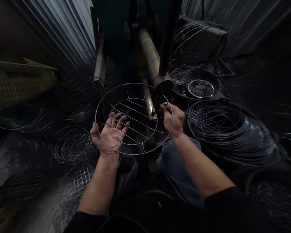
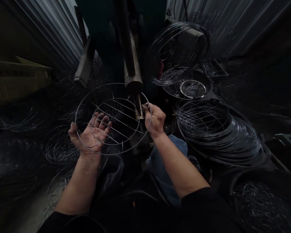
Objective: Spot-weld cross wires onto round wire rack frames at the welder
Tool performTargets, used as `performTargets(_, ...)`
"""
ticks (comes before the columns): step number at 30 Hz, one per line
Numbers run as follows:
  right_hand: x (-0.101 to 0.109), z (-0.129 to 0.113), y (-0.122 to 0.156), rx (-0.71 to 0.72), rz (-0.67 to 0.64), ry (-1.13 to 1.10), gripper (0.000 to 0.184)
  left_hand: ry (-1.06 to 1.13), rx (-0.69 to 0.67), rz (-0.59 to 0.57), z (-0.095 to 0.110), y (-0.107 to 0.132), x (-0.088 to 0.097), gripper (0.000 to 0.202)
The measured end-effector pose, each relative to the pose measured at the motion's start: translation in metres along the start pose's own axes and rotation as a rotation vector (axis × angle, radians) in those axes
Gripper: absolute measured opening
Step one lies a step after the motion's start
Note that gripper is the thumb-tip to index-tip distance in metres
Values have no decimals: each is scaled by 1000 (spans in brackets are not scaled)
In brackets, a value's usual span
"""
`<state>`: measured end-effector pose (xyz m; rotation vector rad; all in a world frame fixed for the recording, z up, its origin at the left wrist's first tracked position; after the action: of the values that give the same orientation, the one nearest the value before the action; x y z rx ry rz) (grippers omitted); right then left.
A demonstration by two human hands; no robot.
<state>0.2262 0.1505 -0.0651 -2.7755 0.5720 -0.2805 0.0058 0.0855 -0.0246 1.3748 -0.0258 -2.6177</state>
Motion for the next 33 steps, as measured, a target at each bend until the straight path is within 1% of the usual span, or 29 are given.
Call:
performTargets(6,-1,-4,-3,-65,-30,-44,20,33,0,22,-5,6,1,53)
performTargets(8,-3,-6,-5,-114,-59,-101,20,46,-4,49,-8,15,-1,51)
performTargets(10,-2,-5,-3,-184,-108,-189,18,53,-1,53,-11,31,-2,49)
performTargets(12,5,0,2,-259,-143,-265,17,43,25,16,-13,51,3,51)
performTargets(13,11,2,7,-300,-158,-294,18,34,59,-15,-14,59,8,56)
performTargets(15,28,7,20,-396,-204,-363,27,22,178,-65,-18,67,24,65)
performTargets(16,37,7,27,-445,-241,-403,32,23,249,-59,-21,65,33,65)
performTargets(17,44,6,33,-485,-273,-443,36,28,323,-25,-25,58,43,59)
performTargets(19,56,-2,43,-519,-280,-511,36,43,369,148,-34,36,56,32)
performTargets(20,59,-6,45,-512,-248,-525,33,37,406,189,-39,24,57,29)
performTargets(22,61,-15,47,-448,-132,-498,26,44,471,132,-49,4,46,41)
performTargets(23,61,-17,46,-397,-71,-453,23,56,518,64,-54,0,37,51)
performTargets(24,59,-19,45,-345,-19,-397,20,75,569,-13,-58,-1,27,61)
performTargets(26,57,-18,40,-273,53,-303,15,115,665,-148,-62,7,10,73)
performTargets(27,55,-15,38,-264,65,-281,13,134,697,-194,-63,15,5,75)
performTargets(29,52,-10,33,-280,58,-284,12,166,722,-235,-63,30,2,75)
performTargets(31,48,-6,28,-293,34,-315,12,193,716,-235,-62,40,3,73)
performTargets(33,42,-6,22,-290,0,-334,13,195,708,-234,-60,45,5,69)
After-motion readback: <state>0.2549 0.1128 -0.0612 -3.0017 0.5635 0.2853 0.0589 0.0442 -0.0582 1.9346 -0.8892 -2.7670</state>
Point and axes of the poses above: each hand's wrist, its own y-axis away from the middle knuckle, its own x-axis out of the back of the hand, z = x × y, the point moved 2 cm from there along -y, towards the middle knuckle, and after that the axes turned 3 degrees about -x, right-handed, at the moved point
